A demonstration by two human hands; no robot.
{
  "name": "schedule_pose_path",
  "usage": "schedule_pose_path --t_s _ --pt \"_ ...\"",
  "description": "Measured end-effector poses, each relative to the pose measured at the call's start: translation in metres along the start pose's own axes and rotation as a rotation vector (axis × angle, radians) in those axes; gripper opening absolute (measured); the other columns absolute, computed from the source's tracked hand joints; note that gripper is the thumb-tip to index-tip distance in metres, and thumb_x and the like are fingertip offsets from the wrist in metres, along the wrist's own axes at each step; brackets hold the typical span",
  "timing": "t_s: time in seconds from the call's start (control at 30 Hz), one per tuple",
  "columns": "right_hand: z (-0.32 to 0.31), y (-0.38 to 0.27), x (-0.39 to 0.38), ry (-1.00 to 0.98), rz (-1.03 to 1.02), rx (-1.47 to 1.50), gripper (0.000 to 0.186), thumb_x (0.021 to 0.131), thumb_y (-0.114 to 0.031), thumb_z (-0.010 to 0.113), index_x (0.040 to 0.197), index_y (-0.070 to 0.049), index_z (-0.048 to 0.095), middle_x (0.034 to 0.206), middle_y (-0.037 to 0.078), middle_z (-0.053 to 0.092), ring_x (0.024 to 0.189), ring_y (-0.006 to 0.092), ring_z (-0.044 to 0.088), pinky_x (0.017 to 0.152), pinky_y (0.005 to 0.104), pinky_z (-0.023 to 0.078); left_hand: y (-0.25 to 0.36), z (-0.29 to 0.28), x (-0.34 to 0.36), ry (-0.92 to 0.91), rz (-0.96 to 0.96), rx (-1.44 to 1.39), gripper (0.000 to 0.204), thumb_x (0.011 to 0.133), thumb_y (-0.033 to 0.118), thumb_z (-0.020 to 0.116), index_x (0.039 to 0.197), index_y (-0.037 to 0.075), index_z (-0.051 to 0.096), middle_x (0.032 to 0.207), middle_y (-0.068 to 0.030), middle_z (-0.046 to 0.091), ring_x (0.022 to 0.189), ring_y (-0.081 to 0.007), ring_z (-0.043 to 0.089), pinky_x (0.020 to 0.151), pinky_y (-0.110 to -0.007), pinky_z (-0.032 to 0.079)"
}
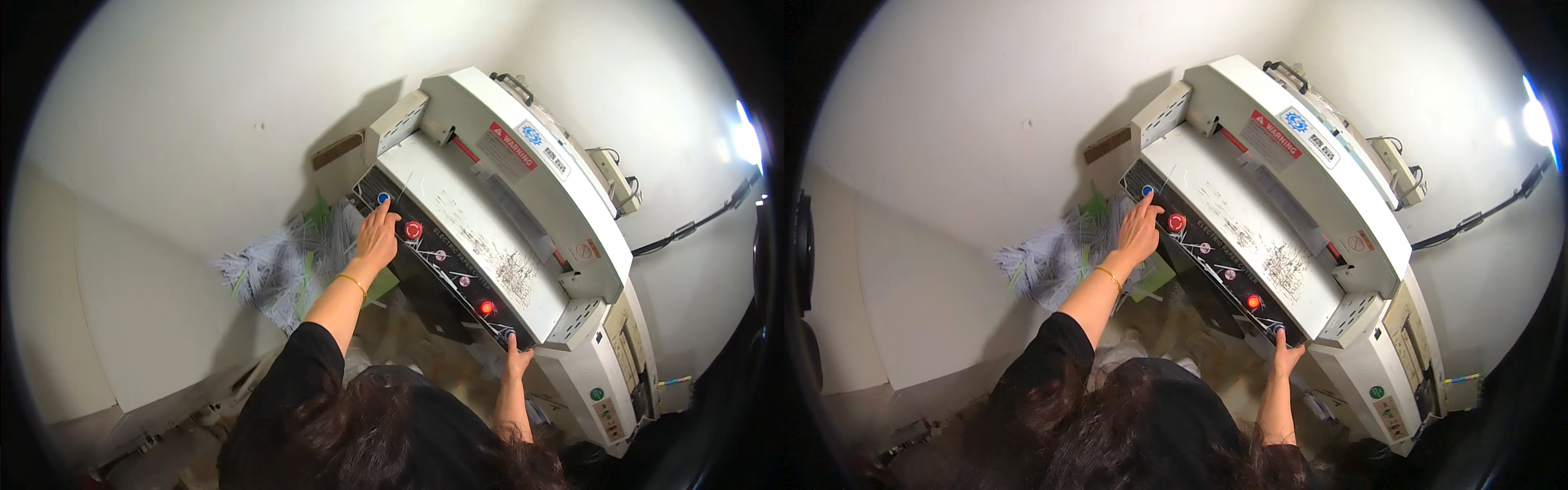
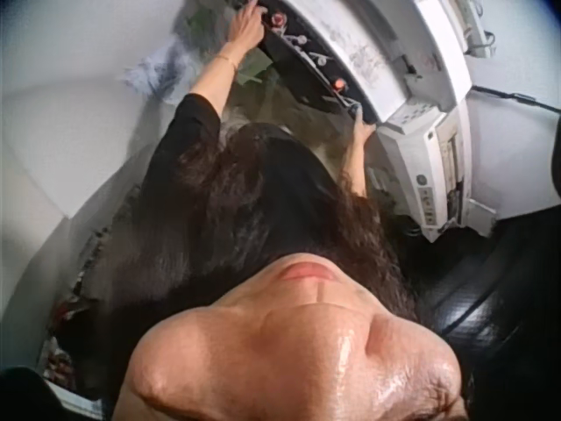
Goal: The person operates an electric paper cutter to trim stacks of light blue paper. They load the paper, press the cut button, and remove the trimmed sheets, repeating the process multiple times.
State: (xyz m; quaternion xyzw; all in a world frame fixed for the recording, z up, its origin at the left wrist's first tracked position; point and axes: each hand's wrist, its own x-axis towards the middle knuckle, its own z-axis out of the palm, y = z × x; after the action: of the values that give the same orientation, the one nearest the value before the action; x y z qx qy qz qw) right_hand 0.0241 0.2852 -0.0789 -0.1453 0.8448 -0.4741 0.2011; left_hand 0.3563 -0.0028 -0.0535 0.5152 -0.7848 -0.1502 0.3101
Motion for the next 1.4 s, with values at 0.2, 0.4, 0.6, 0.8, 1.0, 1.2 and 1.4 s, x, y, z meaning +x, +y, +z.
schedule_pose_path --t_s 0.2,0.4,0.6,0.8,1.0,1.2,1.4 --pt "-0.021 -0.011 -0.003 0.263 -0.034 -0.400 0.061 0.082 -0.031 0.072 0.124 0.005 0.048 0.123 0.022 0.050 0.111 0.0323 0.050 0.098 0.0409 0.039 0.038 0.009 0.028 0.315 -0.014 -0.103 0.026 0.074 -0.001 0.056 0.099 0.002 0.059 0.128 -0.0196 0.048 0.121 -0.0354 0.046 0.103 -0.045 0.035" --pt "0.012 -0.130 -0.026 -0.114 -0.895 -0.578 0.031 0.088 -0.014 0.061 0.114 0.001 0.056 0.117 0.020 0.055 0.110 0.0344 0.050 0.095 0.0421 0.038 0.126 0.055 0.050 0.123 0.177 -0.228 0.044 0.080 0.002 0.050 0.124 -0.003 0.049 0.134 -0.0204 0.044 0.131 -0.0347 0.037 0.112 -0.045 0.024" --pt "0.067 -0.178 0.080 -0.209 -1.075 -0.801 0.044 0.093 -0.029 0.054 0.127 -0.001 0.048 0.132 0.021 0.048 0.123 0.0358 0.044 0.103 0.0444 0.032 0.195 0.122 0.098 0.007 0.075 -0.311 0.055 0.081 0.004 0.047 0.133 -0.008 0.039 0.141 -0.0252 0.037 0.135 -0.0346 0.031 0.115 -0.047 0.017" --pt "0.085 -0.193 0.132 -0.385 -0.940 -0.840 0.054 0.094 -0.034 0.051 0.134 0.001 0.041 0.136 0.026 0.041 0.127 0.0409 0.038 0.106 0.0463 0.029 0.203 0.157 0.129 0.110 -0.026 -0.362 0.058 0.077 0.006 0.053 0.130 -0.013 0.040 0.138 -0.0259 0.037 0.130 -0.0345 0.037 0.112 -0.046 0.020" --pt "0.085 -0.193 0.146 -0.462 -1.013 -0.765 0.060 0.094 -0.028 0.053 0.140 0.005 0.032 0.142 0.028 0.034 0.133 0.0412 0.031 0.110 0.0439 0.025 0.213 0.172 0.131 0.082 -0.128 -0.295 0.053 0.071 0.007 0.056 0.122 -0.008 0.051 0.133 -0.0244 0.043 0.128 -0.0314 0.038 0.108 -0.047 0.022" --pt "0.076 -0.194 0.142 -0.491 -1.026 -0.804 0.053 0.092 -0.027 0.055 0.134 0.003 0.041 0.138 0.027 0.040 0.128 0.0423 0.037 0.108 0.0456 0.029 0.213 0.163 0.135 0.016 -0.160 -0.355 0.053 0.074 0.008 0.053 0.124 -0.007 0.049 0.133 -0.0242 0.044 0.127 -0.0329 0.040 0.109 -0.047 0.022" --pt "0.009 -0.158 0.047 -0.531 -1.087 -0.757 0.042 0.088 -0.015 0.059 0.126 -0.002 0.050 0.135 0.021 0.046 0.124 0.0379 0.044 0.104 0.0450 0.034 0.150 0.104 0.099 0.142 0.007 -0.442 0.050 0.078 0.003 0.052 0.127 -0.006 0.046 0.133 -0.0244 0.044 0.119 -0.0398 0.046 0.103 -0.045 0.036"
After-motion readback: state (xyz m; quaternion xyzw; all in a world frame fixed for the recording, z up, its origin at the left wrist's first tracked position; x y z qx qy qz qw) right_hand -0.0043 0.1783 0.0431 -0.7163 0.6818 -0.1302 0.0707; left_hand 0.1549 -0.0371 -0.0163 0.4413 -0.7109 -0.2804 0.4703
